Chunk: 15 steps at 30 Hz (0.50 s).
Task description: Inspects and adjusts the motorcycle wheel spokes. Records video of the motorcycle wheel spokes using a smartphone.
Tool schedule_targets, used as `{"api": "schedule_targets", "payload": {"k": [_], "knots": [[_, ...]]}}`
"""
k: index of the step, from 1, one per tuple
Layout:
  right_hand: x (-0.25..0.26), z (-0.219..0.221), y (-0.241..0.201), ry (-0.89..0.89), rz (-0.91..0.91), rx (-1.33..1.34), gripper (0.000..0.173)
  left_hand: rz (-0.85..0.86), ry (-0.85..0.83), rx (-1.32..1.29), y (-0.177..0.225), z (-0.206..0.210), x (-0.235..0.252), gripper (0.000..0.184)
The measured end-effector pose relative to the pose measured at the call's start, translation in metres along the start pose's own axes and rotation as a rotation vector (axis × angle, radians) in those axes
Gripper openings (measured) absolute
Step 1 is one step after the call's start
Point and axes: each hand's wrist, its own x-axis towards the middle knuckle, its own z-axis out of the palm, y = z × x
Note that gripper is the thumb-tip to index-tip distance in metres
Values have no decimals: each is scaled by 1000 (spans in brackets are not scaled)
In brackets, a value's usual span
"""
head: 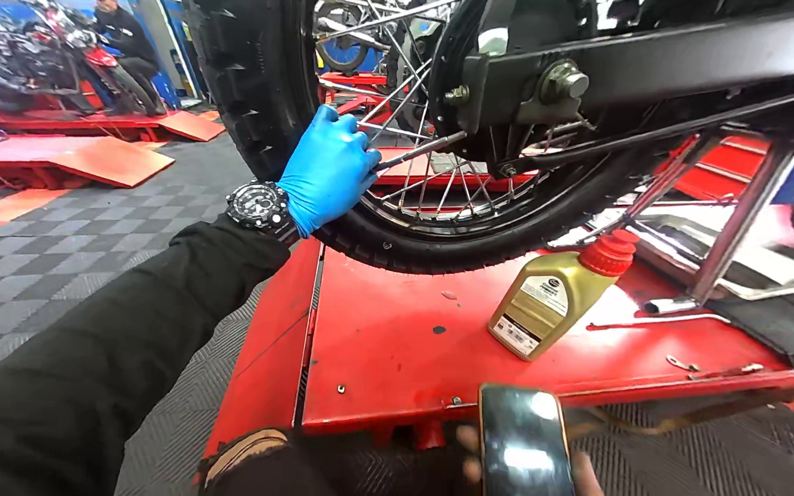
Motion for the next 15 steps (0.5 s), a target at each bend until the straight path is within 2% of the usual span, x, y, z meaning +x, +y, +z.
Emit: {"api": "schedule_targets", "payload": {"k": [2,8,11,15], "knots": [[9,8,-7,-39,-13,-4,73,3,-6,-16,-2,-2,0,27],[6,-1,-9,37,-88,207,76,-65,-96,-97,4,-4,2,30],[4,-5,-5,39,-95,271,72,-96,-100,-110,3,-3,1,32],[-4,1,7,143,-48,253,79,-107,-114,-117,6,-2,1,34]]}}
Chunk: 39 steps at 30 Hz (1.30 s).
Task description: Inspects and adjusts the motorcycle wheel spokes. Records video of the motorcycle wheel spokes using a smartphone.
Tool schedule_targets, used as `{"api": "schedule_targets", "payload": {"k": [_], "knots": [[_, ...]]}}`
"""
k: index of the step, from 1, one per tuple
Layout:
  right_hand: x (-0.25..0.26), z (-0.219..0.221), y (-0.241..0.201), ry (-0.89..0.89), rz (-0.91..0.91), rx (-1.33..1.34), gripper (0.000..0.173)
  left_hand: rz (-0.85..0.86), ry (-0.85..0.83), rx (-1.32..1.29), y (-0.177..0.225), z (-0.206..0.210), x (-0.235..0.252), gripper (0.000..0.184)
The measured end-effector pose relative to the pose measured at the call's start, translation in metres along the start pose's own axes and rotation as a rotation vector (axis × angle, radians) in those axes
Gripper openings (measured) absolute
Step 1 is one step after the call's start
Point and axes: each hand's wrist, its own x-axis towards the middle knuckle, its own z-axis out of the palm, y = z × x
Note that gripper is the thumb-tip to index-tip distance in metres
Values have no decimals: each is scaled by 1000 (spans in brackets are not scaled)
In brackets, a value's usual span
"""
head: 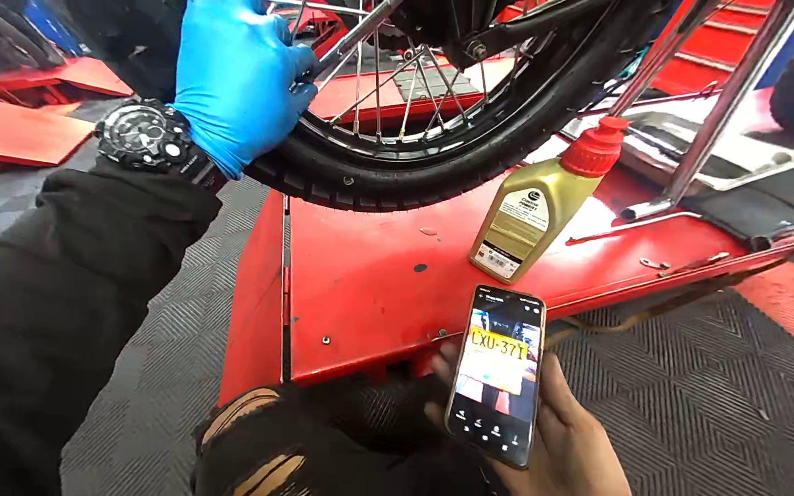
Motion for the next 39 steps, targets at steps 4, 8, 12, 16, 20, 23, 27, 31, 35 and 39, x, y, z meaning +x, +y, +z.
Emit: {"api": "schedule_targets", "payload": {"k": [4,8,12,16,20,23,27,31,35,39], "knots": [[-15,6,6,-15,122,-143,81,15,13,53,-3,-1,1,32],[-15,20,-3,-48,-50,-419,67,42,62,88,4,3,-1,29],[1,49,-12,-101,-222,-677,62,68,120,115,-1,5,0,26],[15,70,-9,-148,-296,-717,77,75,95,118,-1,5,-1,27],[21,86,1,-214,-339,-741,83,70,83,108,2,4,-2,28],[25,96,12,-257,-398,-769,85,71,117,115,1,6,-3,27],[30,103,23,-212,-445,-830,85,83,145,100,0,8,-3,25],[35,98,27,-246,-448,-826,87,83,163,113,-2,9,-3,26],[39,94,28,-324,-412,-796,91,90,147,120,-2,10,-3,27],[40,96,31,-330,-422,-804,86,85,135,126,-2,8,-3,27]]}}
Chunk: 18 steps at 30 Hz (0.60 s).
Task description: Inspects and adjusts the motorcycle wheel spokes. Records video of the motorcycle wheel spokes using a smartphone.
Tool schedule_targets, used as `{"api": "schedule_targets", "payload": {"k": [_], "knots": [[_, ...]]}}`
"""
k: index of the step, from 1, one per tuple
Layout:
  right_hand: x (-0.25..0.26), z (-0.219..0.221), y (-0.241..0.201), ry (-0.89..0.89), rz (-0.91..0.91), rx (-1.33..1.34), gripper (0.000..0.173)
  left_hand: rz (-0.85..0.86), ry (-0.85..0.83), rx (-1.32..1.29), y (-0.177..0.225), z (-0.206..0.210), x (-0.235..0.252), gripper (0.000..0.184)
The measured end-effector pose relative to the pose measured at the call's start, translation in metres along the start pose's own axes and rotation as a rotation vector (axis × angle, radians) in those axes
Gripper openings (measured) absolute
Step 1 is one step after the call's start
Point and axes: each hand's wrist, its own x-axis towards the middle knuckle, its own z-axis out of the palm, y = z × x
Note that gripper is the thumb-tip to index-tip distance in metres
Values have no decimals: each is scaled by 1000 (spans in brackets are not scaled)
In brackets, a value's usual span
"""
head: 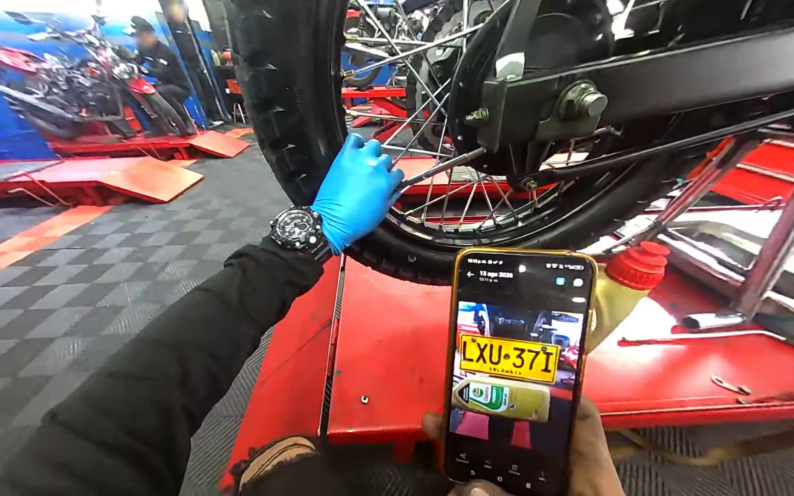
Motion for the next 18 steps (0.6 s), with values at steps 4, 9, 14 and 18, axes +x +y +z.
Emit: {"api": "schedule_targets", "payload": {"k": [4,9,14,18], "knots": [[1,2,3,11,-13,-22,82,2,5,6,0,1,0,27],[4,0,2,-14,-13,28,83,-1,3,9,0,0,0,27],[9,-5,1,-41,-1,49,81,-2,-1,8,0,0,0,26],[11,-5,1,-30,8,53,82,2,18,-6,1,1,0,26]]}}
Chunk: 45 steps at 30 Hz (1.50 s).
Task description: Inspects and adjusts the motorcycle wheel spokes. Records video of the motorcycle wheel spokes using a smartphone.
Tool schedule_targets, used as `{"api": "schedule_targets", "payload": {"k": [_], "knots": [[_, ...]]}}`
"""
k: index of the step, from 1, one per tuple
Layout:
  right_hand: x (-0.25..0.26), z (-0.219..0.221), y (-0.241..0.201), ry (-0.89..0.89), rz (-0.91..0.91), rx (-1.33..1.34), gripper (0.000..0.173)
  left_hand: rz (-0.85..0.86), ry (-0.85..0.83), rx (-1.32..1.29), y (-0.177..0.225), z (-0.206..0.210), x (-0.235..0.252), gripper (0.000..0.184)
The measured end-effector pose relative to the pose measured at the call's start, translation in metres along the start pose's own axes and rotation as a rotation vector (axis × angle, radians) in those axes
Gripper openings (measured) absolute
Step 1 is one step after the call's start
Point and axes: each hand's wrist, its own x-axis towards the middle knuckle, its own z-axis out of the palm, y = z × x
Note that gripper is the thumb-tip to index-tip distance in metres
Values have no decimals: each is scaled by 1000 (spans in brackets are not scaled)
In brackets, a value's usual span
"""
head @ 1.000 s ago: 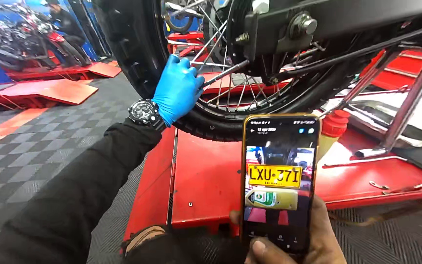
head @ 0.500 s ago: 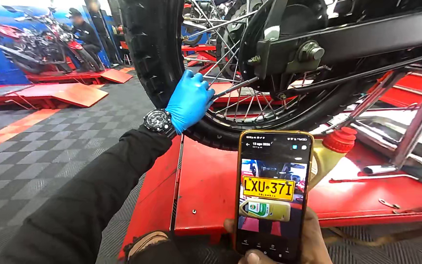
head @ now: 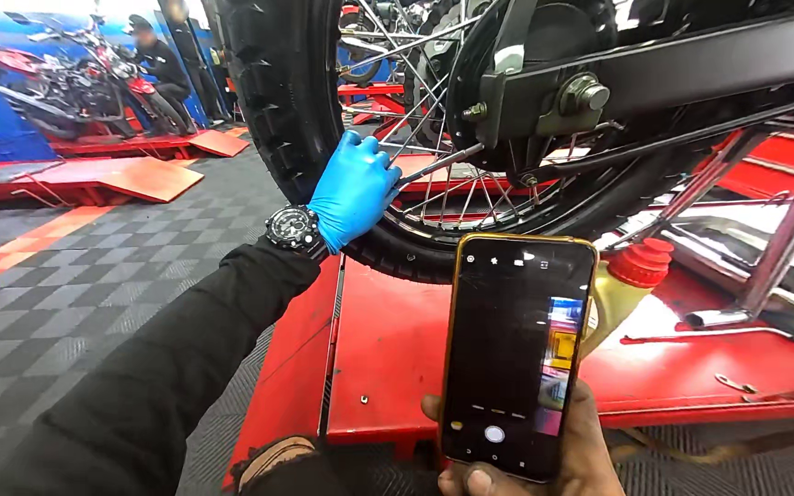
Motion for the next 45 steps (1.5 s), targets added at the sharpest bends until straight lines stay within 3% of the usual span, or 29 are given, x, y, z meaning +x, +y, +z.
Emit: {"api": "schedule_targets", "payload": {"k": [14,25,45], "knots": [[9,-7,0,-103,-42,90,65,-3,-13,20,0,0,0,29],[32,3,-12,-135,-47,-24,64,17,-24,37,-4,6,2,30],[37,10,-13,-124,-34,4,61,37,-42,21,-4,0,2,26]]}}
